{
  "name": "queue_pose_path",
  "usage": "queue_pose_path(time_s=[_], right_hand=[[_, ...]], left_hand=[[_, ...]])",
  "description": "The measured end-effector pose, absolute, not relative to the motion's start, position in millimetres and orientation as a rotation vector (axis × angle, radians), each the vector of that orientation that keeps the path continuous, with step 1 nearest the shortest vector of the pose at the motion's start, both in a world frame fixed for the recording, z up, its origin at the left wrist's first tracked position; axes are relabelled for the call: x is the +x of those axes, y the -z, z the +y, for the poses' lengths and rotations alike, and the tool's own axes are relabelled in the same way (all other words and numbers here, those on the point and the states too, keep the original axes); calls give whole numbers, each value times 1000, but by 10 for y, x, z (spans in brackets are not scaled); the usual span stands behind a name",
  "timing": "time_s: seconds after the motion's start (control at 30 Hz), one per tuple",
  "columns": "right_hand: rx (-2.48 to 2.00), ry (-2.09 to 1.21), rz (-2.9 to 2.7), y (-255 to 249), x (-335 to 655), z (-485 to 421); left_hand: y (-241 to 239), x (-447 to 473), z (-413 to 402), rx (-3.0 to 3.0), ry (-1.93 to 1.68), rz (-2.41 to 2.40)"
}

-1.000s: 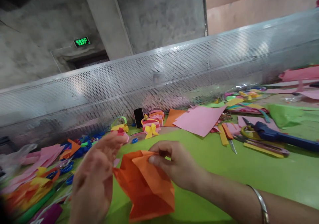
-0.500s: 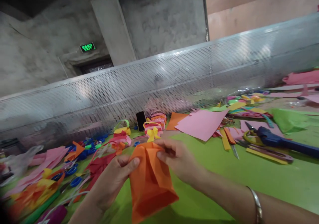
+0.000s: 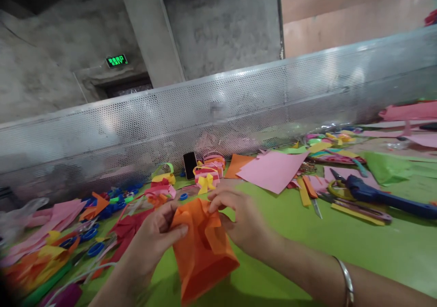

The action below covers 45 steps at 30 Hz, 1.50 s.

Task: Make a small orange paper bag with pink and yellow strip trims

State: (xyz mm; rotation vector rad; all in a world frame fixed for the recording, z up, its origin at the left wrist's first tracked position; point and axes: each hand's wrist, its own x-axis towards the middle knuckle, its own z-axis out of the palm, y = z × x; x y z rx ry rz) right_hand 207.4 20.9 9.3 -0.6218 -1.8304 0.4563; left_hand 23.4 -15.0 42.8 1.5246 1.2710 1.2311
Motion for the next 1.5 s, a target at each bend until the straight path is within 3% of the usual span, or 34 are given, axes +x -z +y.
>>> queue_pose_path(time_s=[0.33,0.47,0.7,1.5], right_hand=[[-548,-515,-1911,-133,2041,59],[-573,-548,-1897,-208,2079,-25],[-762,-145,-1965,-92,2012,-126],[-807,-200,-1830,-183,1981,-181]], left_hand=[[-467,321,-263,1829,-1174,1611],[-441,385,-284,1824,-1258,1495],[-457,473,-322,1799,-1311,1601],[-433,516,-366,1919,-1473,1318]])
